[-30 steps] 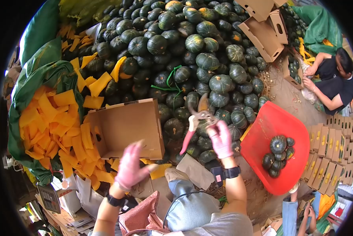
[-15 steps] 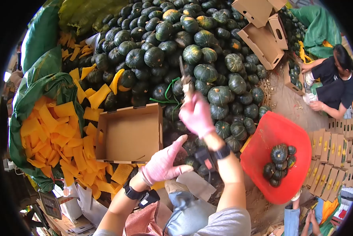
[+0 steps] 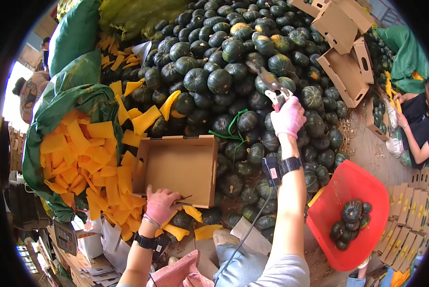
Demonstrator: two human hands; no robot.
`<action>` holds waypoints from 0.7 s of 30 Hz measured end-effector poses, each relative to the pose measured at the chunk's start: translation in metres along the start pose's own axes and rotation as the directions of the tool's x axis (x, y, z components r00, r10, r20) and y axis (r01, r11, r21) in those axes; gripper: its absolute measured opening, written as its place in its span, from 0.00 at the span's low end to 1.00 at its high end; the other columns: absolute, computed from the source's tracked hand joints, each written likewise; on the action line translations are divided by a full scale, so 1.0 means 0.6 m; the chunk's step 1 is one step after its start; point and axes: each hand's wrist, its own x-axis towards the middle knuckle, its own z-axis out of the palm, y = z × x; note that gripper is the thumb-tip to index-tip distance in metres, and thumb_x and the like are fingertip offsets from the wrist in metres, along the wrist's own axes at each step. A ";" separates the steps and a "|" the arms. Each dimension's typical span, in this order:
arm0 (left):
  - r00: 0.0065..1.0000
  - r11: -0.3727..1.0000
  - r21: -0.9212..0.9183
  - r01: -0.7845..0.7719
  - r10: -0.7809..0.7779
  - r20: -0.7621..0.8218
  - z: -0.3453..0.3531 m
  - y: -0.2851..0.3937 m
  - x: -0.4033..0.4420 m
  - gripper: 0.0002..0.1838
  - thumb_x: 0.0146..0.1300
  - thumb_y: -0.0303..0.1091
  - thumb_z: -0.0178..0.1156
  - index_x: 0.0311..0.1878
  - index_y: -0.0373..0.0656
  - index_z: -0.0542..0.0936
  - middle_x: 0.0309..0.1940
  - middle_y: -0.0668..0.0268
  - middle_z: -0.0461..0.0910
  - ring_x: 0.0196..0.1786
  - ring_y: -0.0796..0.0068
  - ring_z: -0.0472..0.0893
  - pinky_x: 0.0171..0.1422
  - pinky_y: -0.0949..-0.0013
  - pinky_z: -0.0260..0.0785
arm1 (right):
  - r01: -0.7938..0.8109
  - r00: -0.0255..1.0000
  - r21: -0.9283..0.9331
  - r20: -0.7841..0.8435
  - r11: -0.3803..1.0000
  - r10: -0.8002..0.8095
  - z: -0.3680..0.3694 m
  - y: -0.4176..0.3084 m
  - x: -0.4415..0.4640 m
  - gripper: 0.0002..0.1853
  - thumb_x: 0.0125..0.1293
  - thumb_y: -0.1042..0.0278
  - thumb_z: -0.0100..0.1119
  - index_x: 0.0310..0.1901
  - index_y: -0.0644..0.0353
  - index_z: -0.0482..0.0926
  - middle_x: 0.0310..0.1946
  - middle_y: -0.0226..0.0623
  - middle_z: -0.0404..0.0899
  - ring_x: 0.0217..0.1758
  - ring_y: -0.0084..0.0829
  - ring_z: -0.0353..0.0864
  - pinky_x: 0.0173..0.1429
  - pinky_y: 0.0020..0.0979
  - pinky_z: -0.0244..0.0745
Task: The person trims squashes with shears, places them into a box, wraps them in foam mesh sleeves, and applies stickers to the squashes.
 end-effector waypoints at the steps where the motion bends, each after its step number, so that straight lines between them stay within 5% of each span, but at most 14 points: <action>1: 1.000 0.999 -0.031 -0.021 0.021 0.007 0.010 0.004 -0.001 0.13 0.57 0.44 0.63 0.46 0.57 0.81 0.40 0.66 0.80 0.51 0.63 0.77 0.65 0.48 0.58 | -0.092 0.995 0.178 0.062 0.980 0.082 -0.022 0.002 -0.008 0.29 0.44 0.66 0.69 0.48 0.62 0.67 0.43 0.49 0.79 0.49 0.44 0.80 0.51 0.49 0.73; 3: 0.998 0.992 -0.112 -0.057 0.061 0.031 0.032 0.030 -0.006 0.11 0.59 0.44 0.61 0.43 0.55 0.82 0.38 0.66 0.81 0.48 0.63 0.78 0.61 0.52 0.63 | -0.263 0.954 0.643 0.286 0.719 0.092 -0.070 0.009 -0.036 0.26 0.49 0.69 0.67 0.49 0.64 0.68 0.42 0.43 0.79 0.48 0.40 0.80 0.53 0.38 0.75; 5: 0.984 0.951 -0.253 -0.175 0.179 -0.010 0.013 0.057 -0.009 0.23 0.55 0.51 0.64 0.52 0.53 0.78 0.45 0.60 0.78 0.52 0.60 0.76 0.56 0.55 0.68 | -0.476 0.875 0.857 0.485 0.198 0.006 -0.075 0.023 -0.064 0.22 0.53 0.71 0.64 0.50 0.61 0.69 0.43 0.39 0.78 0.46 0.36 0.81 0.49 0.34 0.78; 7: 0.962 0.836 -0.486 -0.255 0.167 -0.219 -0.007 0.079 -0.001 0.36 0.53 0.54 0.67 0.63 0.50 0.69 0.52 0.53 0.74 0.57 0.56 0.74 0.59 0.52 0.67 | -0.566 0.801 0.709 0.594 -0.420 -0.077 -0.073 0.021 -0.099 0.20 0.56 0.73 0.62 0.51 0.56 0.70 0.46 0.36 0.77 0.43 0.32 0.82 0.41 0.34 0.82; 8: 0.940 0.728 -0.620 -0.292 0.100 -0.326 -0.014 0.086 0.008 0.44 0.53 0.54 0.69 0.70 0.49 0.63 0.57 0.51 0.71 0.60 0.55 0.73 0.61 0.51 0.67 | -0.623 0.763 0.630 0.619 -0.462 -0.185 -0.073 0.014 -0.112 0.20 0.56 0.73 0.61 0.51 0.55 0.69 0.47 0.35 0.76 0.47 0.33 0.80 0.45 0.37 0.82; 9: 0.960 0.492 -0.830 -0.264 0.047 -0.277 -0.023 0.095 0.017 0.46 0.53 0.53 0.69 0.71 0.49 0.59 0.60 0.51 0.69 0.62 0.55 0.71 0.63 0.52 0.66 | -0.681 0.717 0.543 0.631 -0.491 -0.295 -0.074 0.007 -0.124 0.20 0.57 0.74 0.60 0.51 0.53 0.69 0.48 0.33 0.74 0.51 0.34 0.78 0.50 0.39 0.81; 11: 0.988 -0.107 -0.982 -0.155 -0.009 -0.155 -0.042 0.111 0.035 0.51 0.54 0.49 0.70 0.75 0.49 0.50 0.65 0.53 0.64 0.64 0.56 0.69 0.66 0.53 0.65 | -0.636 0.771 0.673 0.570 -0.378 -0.283 -0.081 -0.024 -0.164 0.20 0.57 0.76 0.59 0.52 0.52 0.68 0.48 0.31 0.74 0.51 0.33 0.78 0.54 0.40 0.79; 14: 0.983 -0.473 -0.864 -0.174 -0.027 -0.183 -0.055 0.123 0.065 0.53 0.55 0.45 0.70 0.76 0.49 0.44 0.69 0.56 0.57 0.67 0.60 0.66 0.67 0.54 0.64 | -0.779 0.622 0.551 0.622 -0.298 -0.476 -0.085 -0.055 -0.209 0.19 0.57 0.77 0.59 0.51 0.56 0.69 0.46 0.33 0.75 0.50 0.32 0.77 0.58 0.37 0.76; 15: 0.974 -0.558 -0.800 -0.219 -0.072 -0.216 -0.054 0.132 0.076 0.47 0.56 0.43 0.69 0.74 0.45 0.52 0.67 0.54 0.62 0.66 0.61 0.68 0.69 0.54 0.63 | -0.792 0.605 0.547 0.645 -0.270 -0.467 -0.085 -0.067 -0.228 0.17 0.58 0.76 0.60 0.49 0.58 0.70 0.46 0.33 0.75 0.50 0.31 0.77 0.58 0.34 0.74; 17: 0.948 -0.822 -0.568 -0.040 0.148 -0.281 -0.049 0.137 0.107 0.39 0.58 0.43 0.66 0.69 0.41 0.61 0.63 0.54 0.69 0.65 0.60 0.69 0.71 0.53 0.61 | -0.847 0.507 0.515 0.713 -0.128 -0.484 -0.099 -0.098 -0.258 0.17 0.56 0.75 0.63 0.47 0.59 0.72 0.45 0.32 0.75 0.49 0.28 0.76 0.56 0.30 0.72; 18: 0.975 -0.880 -0.474 -0.008 0.099 -0.200 -0.045 0.139 0.101 0.32 0.59 0.42 0.63 0.64 0.39 0.67 0.59 0.55 0.73 0.63 0.58 0.72 0.71 0.49 0.60 | -0.814 0.539 0.581 0.745 -0.017 -0.393 -0.090 -0.100 -0.268 0.16 0.55 0.74 0.66 0.44 0.59 0.72 0.41 0.29 0.76 0.44 0.26 0.77 0.51 0.27 0.73; 21: 0.987 -0.953 -0.296 0.072 0.112 -0.120 -0.017 0.136 0.085 0.31 0.60 0.40 0.61 0.65 0.39 0.66 0.61 0.55 0.71 0.64 0.58 0.72 0.71 0.45 0.60 | -0.658 0.570 0.711 0.686 0.249 -0.452 -0.101 -0.077 -0.260 0.18 0.53 0.76 0.68 0.44 0.59 0.71 0.38 0.29 0.76 0.41 0.23 0.76 0.48 0.26 0.73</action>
